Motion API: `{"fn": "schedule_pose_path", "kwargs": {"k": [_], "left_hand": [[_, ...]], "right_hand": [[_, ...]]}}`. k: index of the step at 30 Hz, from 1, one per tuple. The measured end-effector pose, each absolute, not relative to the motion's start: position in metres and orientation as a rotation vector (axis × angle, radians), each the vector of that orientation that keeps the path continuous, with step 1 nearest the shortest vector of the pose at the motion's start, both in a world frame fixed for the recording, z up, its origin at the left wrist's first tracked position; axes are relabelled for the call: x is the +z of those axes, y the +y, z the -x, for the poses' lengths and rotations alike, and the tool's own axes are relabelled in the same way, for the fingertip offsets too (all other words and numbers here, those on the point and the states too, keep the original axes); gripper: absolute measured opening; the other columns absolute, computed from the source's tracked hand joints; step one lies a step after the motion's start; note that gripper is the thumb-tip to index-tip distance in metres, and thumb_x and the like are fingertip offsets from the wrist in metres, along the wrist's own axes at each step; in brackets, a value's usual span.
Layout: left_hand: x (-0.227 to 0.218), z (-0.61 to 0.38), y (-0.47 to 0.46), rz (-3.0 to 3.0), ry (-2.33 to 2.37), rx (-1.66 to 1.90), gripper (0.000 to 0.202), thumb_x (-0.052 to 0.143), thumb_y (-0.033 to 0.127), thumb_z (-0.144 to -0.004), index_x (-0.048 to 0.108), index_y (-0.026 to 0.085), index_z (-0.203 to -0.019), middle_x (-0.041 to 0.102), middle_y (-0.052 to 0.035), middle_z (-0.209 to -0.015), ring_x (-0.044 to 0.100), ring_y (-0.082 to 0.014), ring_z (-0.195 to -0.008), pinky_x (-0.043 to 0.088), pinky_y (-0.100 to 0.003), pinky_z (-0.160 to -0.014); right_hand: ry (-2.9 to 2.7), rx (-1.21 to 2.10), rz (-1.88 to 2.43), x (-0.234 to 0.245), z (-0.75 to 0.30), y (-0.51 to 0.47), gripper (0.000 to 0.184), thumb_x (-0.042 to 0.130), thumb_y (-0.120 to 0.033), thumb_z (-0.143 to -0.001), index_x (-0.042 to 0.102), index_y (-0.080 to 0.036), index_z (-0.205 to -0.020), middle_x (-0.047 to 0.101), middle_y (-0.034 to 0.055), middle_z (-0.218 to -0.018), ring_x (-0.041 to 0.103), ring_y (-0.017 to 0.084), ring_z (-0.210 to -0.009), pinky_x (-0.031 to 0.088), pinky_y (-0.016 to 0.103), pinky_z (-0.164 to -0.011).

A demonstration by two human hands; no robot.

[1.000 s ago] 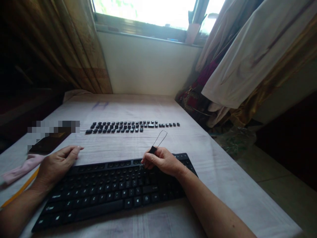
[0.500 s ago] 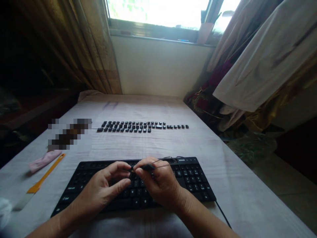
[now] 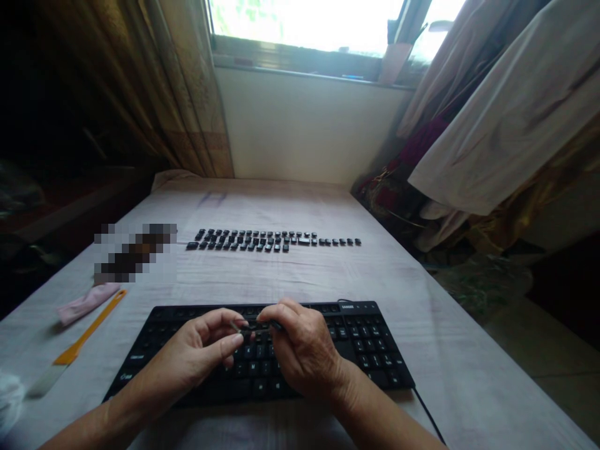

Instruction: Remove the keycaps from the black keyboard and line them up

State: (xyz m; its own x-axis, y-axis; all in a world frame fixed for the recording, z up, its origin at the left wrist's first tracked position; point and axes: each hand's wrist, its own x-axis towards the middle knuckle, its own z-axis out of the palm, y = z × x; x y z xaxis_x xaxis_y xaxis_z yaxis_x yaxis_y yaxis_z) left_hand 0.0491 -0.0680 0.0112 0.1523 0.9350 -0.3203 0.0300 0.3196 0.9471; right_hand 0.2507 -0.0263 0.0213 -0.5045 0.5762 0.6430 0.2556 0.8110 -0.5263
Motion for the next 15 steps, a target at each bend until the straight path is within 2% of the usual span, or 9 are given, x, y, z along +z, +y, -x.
{"fn": "schedule_pose_path", "kwargs": {"k": [4, 8, 11, 14, 15], "left_hand": [[0.012, -0.050, -0.068, -0.971, 1.200, 0.852, 0.033, 0.075, 0.042, -0.069, 0.062, 0.019, -0.089, 0.067, 0.0038, -0.068, 0.054, -0.0080, -0.055, 0.042, -0.020, -0.055], [0.014, -0.051, -0.069, -0.988, 1.215, 0.812, 0.032, 0.074, 0.042, -0.070, 0.060, 0.020, -0.088, 0.067, 0.0043, -0.067, 0.058, -0.0094, -0.056, 0.046, -0.021, -0.058], [0.019, -0.046, -0.069, -1.143, 1.269, 0.810, 0.031, 0.069, 0.045, -0.076, 0.062, 0.022, -0.096, 0.073, 0.0002, -0.082, 0.066, -0.0139, -0.066, 0.051, -0.023, -0.062], [0.025, -0.027, -0.064, -1.506, 1.511, 0.894, 0.033, 0.062, 0.050, -0.080, 0.066, 0.026, -0.103, 0.077, -0.0007, -0.089, 0.071, -0.0183, -0.079, 0.054, -0.025, -0.068], [0.025, -0.018, -0.060, -1.641, 1.633, 0.948, 0.034, 0.062, 0.052, -0.080, 0.068, 0.028, -0.103, 0.077, 0.0003, -0.083, 0.071, -0.0179, -0.073, 0.054, -0.025, -0.066]], "right_hand": [[-2.189, 0.325, 0.638, 0.015, -0.243, -0.031, 0.015, 0.064, -0.025, -0.087, 0.065, -0.015, -0.098, 0.067, 0.0057, -0.074, 0.062, 0.015, -0.056, 0.050, 0.023, -0.050], [-2.188, 0.323, 0.650, 0.014, -0.239, -0.033, 0.012, 0.060, -0.023, -0.091, 0.068, -0.015, -0.096, 0.069, 0.0063, -0.074, 0.065, 0.014, -0.059, 0.052, 0.022, -0.053], [-2.196, 0.351, 0.709, 0.021, -0.245, -0.024, 0.012, 0.061, -0.020, -0.088, 0.069, -0.015, -0.095, 0.071, 0.0066, -0.077, 0.066, 0.015, -0.062, 0.052, 0.023, -0.056], [-2.190, 0.412, 0.939, 0.030, -0.258, 0.007, 0.014, 0.063, -0.022, -0.085, 0.071, -0.018, -0.096, 0.073, 0.0055, -0.082, 0.068, 0.016, -0.068, 0.054, 0.025, -0.062], [-2.190, 0.425, 1.069, 0.033, -0.263, 0.022, 0.017, 0.064, -0.023, -0.084, 0.072, -0.019, -0.098, 0.074, 0.0046, -0.082, 0.068, 0.016, -0.068, 0.054, 0.025, -0.063]]}}
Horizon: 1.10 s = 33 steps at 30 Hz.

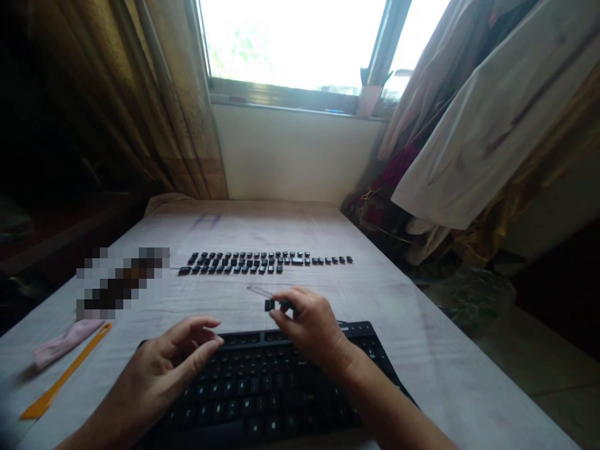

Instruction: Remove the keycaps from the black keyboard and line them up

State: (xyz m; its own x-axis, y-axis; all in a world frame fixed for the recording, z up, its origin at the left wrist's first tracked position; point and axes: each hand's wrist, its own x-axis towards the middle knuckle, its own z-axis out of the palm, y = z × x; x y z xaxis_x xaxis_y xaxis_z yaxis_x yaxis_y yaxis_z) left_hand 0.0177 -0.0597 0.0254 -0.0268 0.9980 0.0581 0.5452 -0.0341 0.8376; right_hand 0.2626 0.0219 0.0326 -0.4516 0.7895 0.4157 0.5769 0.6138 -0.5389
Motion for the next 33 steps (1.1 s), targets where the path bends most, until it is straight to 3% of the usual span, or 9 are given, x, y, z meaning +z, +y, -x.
{"fn": "schedule_pose_path", "kwargs": {"k": [2, 5, 7, 11, 17, 24, 33], "left_hand": [[0.023, 0.006, -0.049, -1.821, 1.847, 1.066, 0.035, 0.060, 0.053, -0.078, 0.071, 0.028, -0.098, 0.076, 0.0011, -0.074, 0.069, -0.0176, -0.060, 0.052, -0.024, -0.059], [0.011, 0.047, -0.029, -1.891, 2.087, 1.083, 0.036, 0.056, 0.054, -0.079, 0.073, 0.029, -0.098, 0.077, 0.0018, -0.071, 0.073, -0.0193, -0.065, 0.052, -0.022, -0.058], [-0.001, 0.073, -0.017, -1.821, 2.233, 1.018, 0.037, 0.054, 0.055, -0.079, 0.074, 0.029, -0.096, 0.076, 0.0019, -0.067, 0.073, -0.0187, -0.061, 0.049, -0.020, -0.050], [-0.024, 0.108, -0.004, -1.698, 2.301, 0.991, 0.038, 0.054, 0.055, -0.077, 0.074, 0.028, -0.094, 0.075, 0.0008, -0.065, 0.074, -0.0195, -0.064, 0.052, -0.020, -0.054], [-0.033, 0.115, -0.002, -1.610, 2.307, 0.985, 0.043, 0.052, 0.058, -0.076, 0.075, 0.026, -0.096, 0.076, -0.0007, -0.070, 0.073, -0.0209, -0.070, 0.054, -0.022, -0.062], [-0.030, 0.098, -0.006, -1.567, 2.363, 1.029, 0.041, 0.047, 0.055, -0.081, 0.074, 0.025, -0.092, 0.075, -0.0022, -0.074, 0.071, -0.0231, -0.075, 0.052, -0.027, -0.068], [-0.028, 0.097, -0.007, -1.598, 2.337, 0.962, 0.037, 0.052, 0.053, -0.078, 0.073, 0.025, -0.088, 0.075, -0.0003, -0.071, 0.071, -0.0210, -0.071, 0.050, -0.022, -0.061]], "right_hand": [[-2.184, 0.369, 1.416, 0.035, -0.271, 0.053, 0.019, 0.066, -0.024, -0.083, 0.074, -0.022, -0.099, 0.076, 0.0031, -0.084, 0.069, 0.016, -0.070, 0.054, 0.026, -0.068], [-2.174, 0.301, 1.577, 0.032, -0.274, 0.095, 0.020, 0.068, -0.022, -0.080, 0.077, -0.024, -0.097, 0.078, 0.0036, -0.086, 0.071, 0.020, -0.074, 0.053, 0.029, -0.072], [-2.180, 0.273, 1.645, 0.027, -0.271, 0.113, 0.020, 0.069, -0.023, -0.079, 0.079, -0.026, -0.096, 0.079, 0.0036, -0.088, 0.073, 0.022, -0.081, 0.053, 0.029, -0.076], [-2.211, 0.259, 1.743, 0.014, -0.261, 0.129, 0.022, 0.068, -0.027, -0.080, 0.079, -0.028, -0.099, 0.080, 0.0042, -0.094, 0.073, 0.024, -0.090, 0.053, 0.029, -0.079], [-2.233, 0.234, 1.806, 0.006, -0.256, 0.136, 0.026, 0.066, -0.027, -0.081, 0.077, -0.030, -0.105, 0.078, 0.0031, -0.105, 0.071, 0.024, -0.102, 0.051, 0.029, -0.087], [-2.234, 0.250, 1.782, 0.003, -0.255, 0.138, 0.024, 0.065, -0.029, -0.083, 0.077, -0.028, -0.104, 0.078, 0.0051, -0.105, 0.071, 0.025, -0.101, 0.052, 0.031, -0.086], [-2.096, 0.381, 1.670, 0.008, -0.265, 0.135, 0.019, 0.068, -0.025, -0.081, 0.077, -0.024, -0.098, 0.079, 0.0067, -0.097, 0.071, 0.026, -0.096, 0.051, 0.033, -0.086]]}}
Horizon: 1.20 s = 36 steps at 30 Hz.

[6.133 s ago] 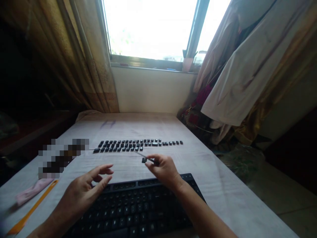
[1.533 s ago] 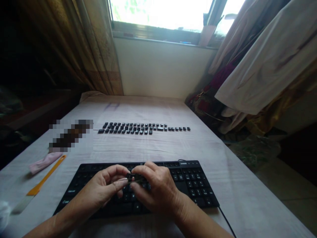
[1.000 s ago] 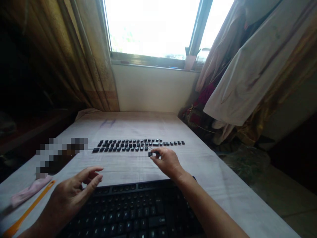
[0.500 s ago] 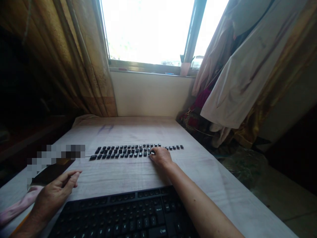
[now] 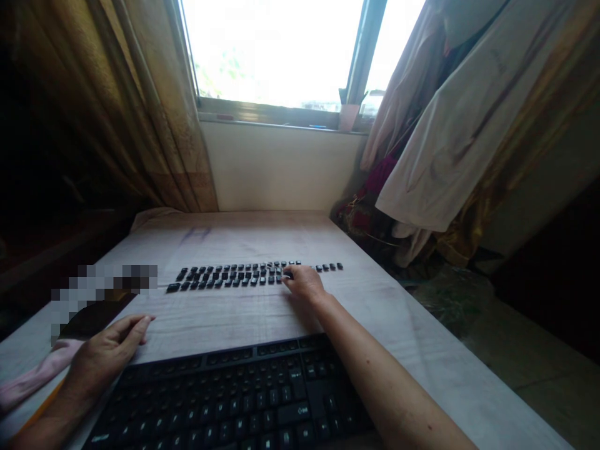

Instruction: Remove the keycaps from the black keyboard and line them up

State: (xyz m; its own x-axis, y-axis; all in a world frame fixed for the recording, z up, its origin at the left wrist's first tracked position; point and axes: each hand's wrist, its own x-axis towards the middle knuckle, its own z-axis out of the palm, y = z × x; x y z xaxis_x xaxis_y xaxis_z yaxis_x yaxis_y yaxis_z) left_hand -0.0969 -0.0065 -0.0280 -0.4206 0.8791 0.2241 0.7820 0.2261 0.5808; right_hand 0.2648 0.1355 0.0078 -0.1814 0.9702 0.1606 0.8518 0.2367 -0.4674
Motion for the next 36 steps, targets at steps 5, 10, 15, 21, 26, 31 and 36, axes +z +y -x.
{"fn": "schedule_pose_path", "kwargs": {"k": [5, 10, 15, 21, 26, 31, 36], "left_hand": [[-0.025, 0.093, -0.010, -1.590, 2.360, 0.946, 0.035, 0.053, 0.050, -0.080, 0.073, 0.025, -0.092, 0.073, 0.0030, -0.073, 0.069, -0.0183, -0.073, 0.048, -0.020, -0.064], [-0.020, 0.085, -0.013, -1.593, 2.369, 0.947, 0.030, 0.056, 0.048, -0.079, 0.072, 0.026, -0.091, 0.070, 0.0066, -0.064, 0.067, -0.0172, -0.070, 0.046, -0.019, -0.062], [-0.019, 0.080, -0.015, -1.597, 2.395, 0.954, 0.031, 0.054, 0.048, -0.081, 0.071, 0.025, -0.093, 0.069, 0.0059, -0.066, 0.064, -0.0169, -0.070, 0.044, -0.019, -0.063], [-0.018, 0.080, -0.015, -1.614, 2.403, 0.918, 0.029, 0.055, 0.047, -0.079, 0.071, 0.026, -0.091, 0.070, 0.0069, -0.065, 0.064, -0.0164, -0.067, 0.043, -0.019, -0.060], [-0.015, 0.084, -0.013, -1.619, 2.415, 0.863, 0.030, 0.057, 0.047, -0.079, 0.071, 0.026, -0.094, 0.070, 0.0071, -0.065, 0.066, -0.0166, -0.068, 0.044, -0.019, -0.061], [-0.012, 0.087, -0.012, -1.628, 2.401, 0.759, 0.029, 0.059, 0.046, -0.078, 0.072, 0.026, -0.096, 0.072, 0.0072, -0.067, 0.067, -0.0175, -0.069, 0.044, -0.019, -0.061], [-0.014, 0.081, -0.014, -1.651, 2.428, 0.851, 0.030, 0.053, 0.048, -0.082, 0.071, 0.026, -0.093, 0.071, 0.0069, -0.068, 0.066, -0.0170, -0.069, 0.044, -0.020, -0.062]], "right_hand": [[-1.934, 0.574, 1.512, 0.019, -0.282, 0.118, 0.039, 0.054, -0.048, -0.091, 0.073, -0.016, -0.081, 0.071, 0.0059, -0.068, 0.068, 0.020, -0.068, 0.051, 0.029, -0.066], [-1.773, 0.767, 1.342, 0.024, -0.300, 0.072, 0.077, 0.021, -0.074, -0.091, 0.066, -0.015, -0.072, 0.061, 0.0039, -0.060, 0.057, 0.014, -0.053, 0.048, 0.026, -0.054], [-1.739, 0.964, 1.244, 0.023, -0.311, 0.022, 0.069, 0.030, -0.070, -0.092, 0.066, -0.018, -0.064, 0.043, -0.0028, -0.050, 0.043, 0.012, -0.047, 0.039, 0.026, -0.048], [-1.848, 1.176, 1.281, 0.030, -0.315, 0.003, 0.038, 0.055, -0.055, -0.086, 0.062, -0.018, -0.078, 0.053, -0.0034, -0.058, 0.051, 0.011, -0.053, 0.042, 0.024, -0.052], [-1.918, 1.328, 1.233, 0.035, -0.322, 0.002, 0.020, 0.059, -0.037, -0.085, 0.061, -0.018, -0.090, 0.064, -0.0014, -0.070, 0.064, 0.015, -0.066, 0.051, 0.027, -0.064], [-2.210, 1.065, 1.175, 0.040, -0.329, 0.001, 0.011, 0.059, -0.027, -0.087, 0.068, -0.020, -0.089, 0.071, 0.0003, -0.078, 0.066, 0.016, -0.074, 0.053, 0.030, -0.071], [-2.267, 1.013, 1.039, 0.039, -0.327, 0.000, 0.009, 0.062, -0.022, -0.086, 0.071, -0.022, -0.087, 0.074, 0.0000, -0.084, 0.068, 0.016, -0.080, 0.054, 0.030, -0.078]]}}
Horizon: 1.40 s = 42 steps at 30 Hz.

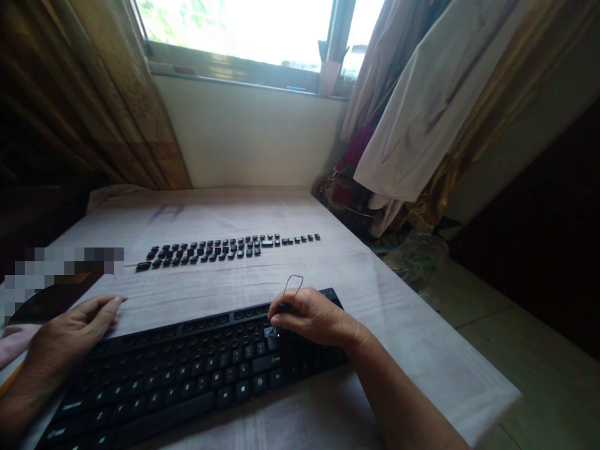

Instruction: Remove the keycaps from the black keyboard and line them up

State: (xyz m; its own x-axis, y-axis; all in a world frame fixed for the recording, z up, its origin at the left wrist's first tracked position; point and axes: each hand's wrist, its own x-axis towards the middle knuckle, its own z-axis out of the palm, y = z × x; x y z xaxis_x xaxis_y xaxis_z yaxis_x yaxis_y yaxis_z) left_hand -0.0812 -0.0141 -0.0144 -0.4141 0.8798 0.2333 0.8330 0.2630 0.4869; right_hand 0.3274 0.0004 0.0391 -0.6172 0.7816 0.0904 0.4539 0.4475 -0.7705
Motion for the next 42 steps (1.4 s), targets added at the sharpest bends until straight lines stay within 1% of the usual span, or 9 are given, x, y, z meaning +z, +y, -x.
{"fn": "schedule_pose_path", "kwargs": {"k": [5, 17, 21, 25, 30, 34, 37, 40, 42], "left_hand": [[-0.015, 0.075, -0.016, -1.628, 2.430, 0.896, 0.031, 0.053, 0.047, -0.081, 0.071, 0.025, -0.092, 0.068, 0.0068, -0.064, 0.064, -0.0165, -0.067, 0.043, -0.019, -0.061], [-0.015, 0.084, -0.013, -1.624, 2.420, 0.796, 0.029, 0.056, 0.047, -0.081, 0.071, 0.025, -0.093, 0.072, 0.0063, -0.068, 0.066, -0.0176, -0.069, 0.043, -0.020, -0.060], [-0.013, 0.083, -0.013, -1.663, 2.436, 0.759, 0.032, 0.052, 0.046, -0.084, 0.071, 0.024, -0.098, 0.072, 0.0048, -0.070, 0.066, -0.0176, -0.071, 0.043, -0.020, -0.063], [-0.014, 0.078, -0.015, -1.664, 2.458, 0.701, 0.034, 0.048, 0.045, -0.089, 0.070, 0.024, -0.101, 0.073, 0.0027, -0.077, 0.064, -0.0178, -0.073, 0.042, -0.021, -0.065], [-0.017, 0.077, -0.016, -1.666, 2.507, 0.712, 0.031, 0.046, 0.043, -0.091, 0.069, 0.025, -0.102, 0.072, 0.0041, -0.078, 0.063, -0.0165, -0.075, 0.040, -0.020, -0.066], [-0.019, 0.077, -0.013, -1.637, 2.527, 0.706, 0.030, 0.048, 0.041, -0.091, 0.070, 0.024, -0.102, 0.070, 0.0046, -0.076, 0.063, -0.0156, -0.075, 0.039, -0.019, -0.067], [-0.019, 0.075, -0.013, -1.605, 2.525, 0.725, 0.028, 0.049, 0.040, -0.090, 0.070, 0.024, -0.100, 0.069, 0.0057, -0.075, 0.063, -0.0144, -0.075, 0.038, -0.018, -0.067], [-0.020, 0.072, -0.015, -1.644, 2.531, 0.760, 0.026, 0.049, 0.039, -0.091, 0.069, 0.024, -0.098, 0.069, 0.0075, -0.076, 0.063, -0.0132, -0.074, 0.038, -0.017, -0.067], [-0.020, 0.072, -0.018, -1.718, 2.554, 0.771, 0.027, 0.048, 0.040, -0.092, 0.068, 0.024, -0.099, 0.070, 0.0075, -0.080, 0.064, -0.0140, -0.077, 0.039, -0.017, -0.067]], "right_hand": [[-2.346, 0.966, 0.875, 0.039, -0.328, -0.003, 0.009, 0.063, -0.022, -0.088, 0.072, -0.021, -0.088, 0.075, 0.0007, -0.083, 0.070, 0.014, -0.078, 0.055, 0.026, -0.076], [-2.433, 0.855, 0.951, 0.035, -0.318, -0.009, 0.007, 0.063, -0.017, -0.089, 0.070, -0.018, -0.088, 0.074, 0.0044, -0.087, 0.070, 0.017, -0.081, 0.054, 0.027, -0.079], [-2.394, 0.779, 1.099, 0.025, -0.322, -0.016, 0.011, 0.059, -0.019, -0.091, 0.069, -0.020, -0.091, 0.075, 0.0031, -0.084, 0.071, 0.017, -0.078, 0.053, 0.027, -0.075], [-2.356, 0.753, 1.058, 0.021, -0.322, -0.018, 0.012, 0.056, -0.022, -0.092, 0.068, -0.019, -0.089, 0.075, 0.0046, -0.083, 0.071, 0.017, -0.076, 0.052, 0.026, -0.074], [-2.267, 0.886, 1.063, 0.021, -0.323, -0.017, 0.016, 0.055, -0.027, -0.093, 0.067, -0.018, -0.087, 0.075, 0.0056, -0.082, 0.071, 0.018, -0.075, 0.054, 0.028, -0.073], [-1.791, 1.236, 1.018, 0.013, -0.326, -0.014, 0.028, 0.056, -0.043, -0.094, 0.063, -0.018, -0.085, 0.076, 0.0049, -0.077, 0.071, 0.015, -0.064, 0.057, 0.026, -0.062], [-1.455, 1.335, 0.990, 0.006, -0.326, -0.010, 0.035, 0.062, -0.053, -0.088, 0.060, -0.018, -0.084, 0.076, 0.0046, -0.076, 0.073, 0.016, -0.063, 0.059, 0.026, -0.058], [-1.457, 1.360, 0.995, 0.002, -0.324, -0.008, 0.036, 0.068, -0.053, -0.084, 0.060, -0.018, -0.083, 0.077, 0.0052, -0.076, 0.074, 0.017, -0.064, 0.060, 0.027, -0.058], [-1.511, 1.306, 0.987, 0.005, -0.321, -0.010, 0.033, 0.065, -0.050, -0.087, 0.061, -0.018, -0.084, 0.077, 0.0052, -0.076, 0.074, 0.017, -0.065, 0.060, 0.027, -0.059]]}}
